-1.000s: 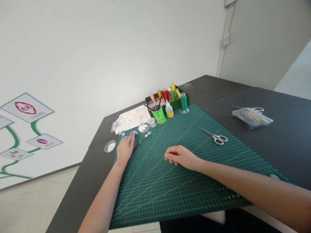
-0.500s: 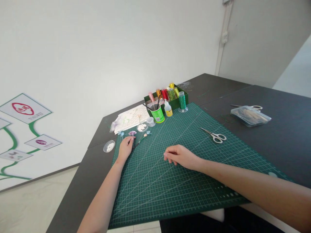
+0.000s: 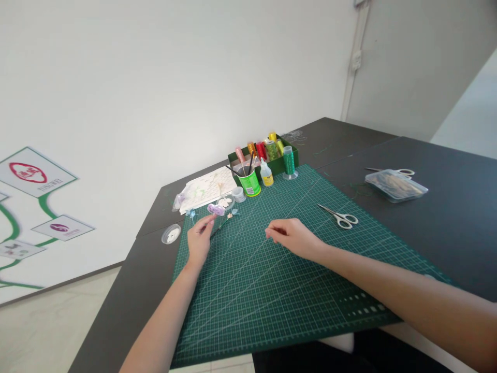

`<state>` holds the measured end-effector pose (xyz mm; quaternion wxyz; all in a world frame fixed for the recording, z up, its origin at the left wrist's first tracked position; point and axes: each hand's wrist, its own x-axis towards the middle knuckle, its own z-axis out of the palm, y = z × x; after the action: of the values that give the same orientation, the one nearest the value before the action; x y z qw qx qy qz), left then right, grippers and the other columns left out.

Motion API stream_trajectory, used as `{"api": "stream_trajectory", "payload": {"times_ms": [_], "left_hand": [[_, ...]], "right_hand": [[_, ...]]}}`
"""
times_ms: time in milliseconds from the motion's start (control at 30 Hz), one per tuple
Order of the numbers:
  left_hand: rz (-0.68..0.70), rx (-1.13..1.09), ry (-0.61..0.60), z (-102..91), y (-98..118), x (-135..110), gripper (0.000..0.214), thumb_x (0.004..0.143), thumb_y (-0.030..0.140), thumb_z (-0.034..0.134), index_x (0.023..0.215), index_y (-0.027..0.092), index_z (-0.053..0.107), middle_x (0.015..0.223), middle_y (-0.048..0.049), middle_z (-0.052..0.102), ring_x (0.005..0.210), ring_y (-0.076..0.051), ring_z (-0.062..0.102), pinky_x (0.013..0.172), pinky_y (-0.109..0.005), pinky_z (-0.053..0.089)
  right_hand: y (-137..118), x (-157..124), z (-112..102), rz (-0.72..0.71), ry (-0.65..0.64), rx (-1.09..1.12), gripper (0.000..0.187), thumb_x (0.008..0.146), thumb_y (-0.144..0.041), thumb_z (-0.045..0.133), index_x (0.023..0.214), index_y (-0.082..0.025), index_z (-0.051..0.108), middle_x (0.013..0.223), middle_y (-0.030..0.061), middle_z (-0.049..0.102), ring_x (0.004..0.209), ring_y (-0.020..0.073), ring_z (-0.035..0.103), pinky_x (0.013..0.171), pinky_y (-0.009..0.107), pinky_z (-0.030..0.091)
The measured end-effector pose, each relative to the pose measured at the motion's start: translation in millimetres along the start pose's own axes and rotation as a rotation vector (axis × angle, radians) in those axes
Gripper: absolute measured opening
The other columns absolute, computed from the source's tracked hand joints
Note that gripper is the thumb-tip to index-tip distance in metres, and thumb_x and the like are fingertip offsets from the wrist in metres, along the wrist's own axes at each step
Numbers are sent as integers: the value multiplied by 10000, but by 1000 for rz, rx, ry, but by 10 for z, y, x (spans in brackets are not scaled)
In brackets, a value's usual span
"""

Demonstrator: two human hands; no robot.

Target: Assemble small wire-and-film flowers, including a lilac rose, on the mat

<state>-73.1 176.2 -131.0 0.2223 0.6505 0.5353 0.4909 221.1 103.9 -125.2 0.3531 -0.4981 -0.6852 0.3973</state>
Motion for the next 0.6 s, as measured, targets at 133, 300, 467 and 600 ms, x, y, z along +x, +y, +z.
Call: {"api": "stream_trajectory", "payload": {"times_ms": [133, 300, 467, 600], "left_hand": [[-95, -188, -93, 219, 122, -200, 351, 833, 447, 723, 1033, 170, 804, 1056, -118, 799, 904, -243, 738, 765, -340, 574], [-220, -599, 45, 80, 268, -129, 413, 673, 300, 927, 1037, 204, 758, 925, -22, 797, 915, -154, 739, 867, -241, 539], [-580, -946, 51, -126, 333, 35, 216, 841, 187, 812, 1041, 201, 733, 879, 44, 772, 665, -54, 678, 721, -198, 536], [-639, -1025, 64, -110, 328, 61, 24, 949, 181, 699, 928, 186, 709, 764, 56, 740, 686, -72, 696, 766, -234, 545]], "right_hand": [[48, 65, -195, -96, 219, -194, 326, 956, -352, 507, 674, -205, 577, 575, -26, 489, 558, 139, 431, 582, 293, 297], [91, 108, -298, -68, 310, -215, 337, 957, -358, 498, 664, -205, 563, 562, -30, 478, 544, 138, 424, 589, 297, 294], [145, 87, -154, -67, 214, -229, 330, 946, -341, 510, 646, -208, 534, 560, -33, 463, 547, 136, 422, 581, 291, 290], [180, 74, -47, -78, 153, -245, 329, 951, -335, 508, 647, -209, 524, 566, -32, 467, 553, 138, 435, 584, 290, 294]]}}
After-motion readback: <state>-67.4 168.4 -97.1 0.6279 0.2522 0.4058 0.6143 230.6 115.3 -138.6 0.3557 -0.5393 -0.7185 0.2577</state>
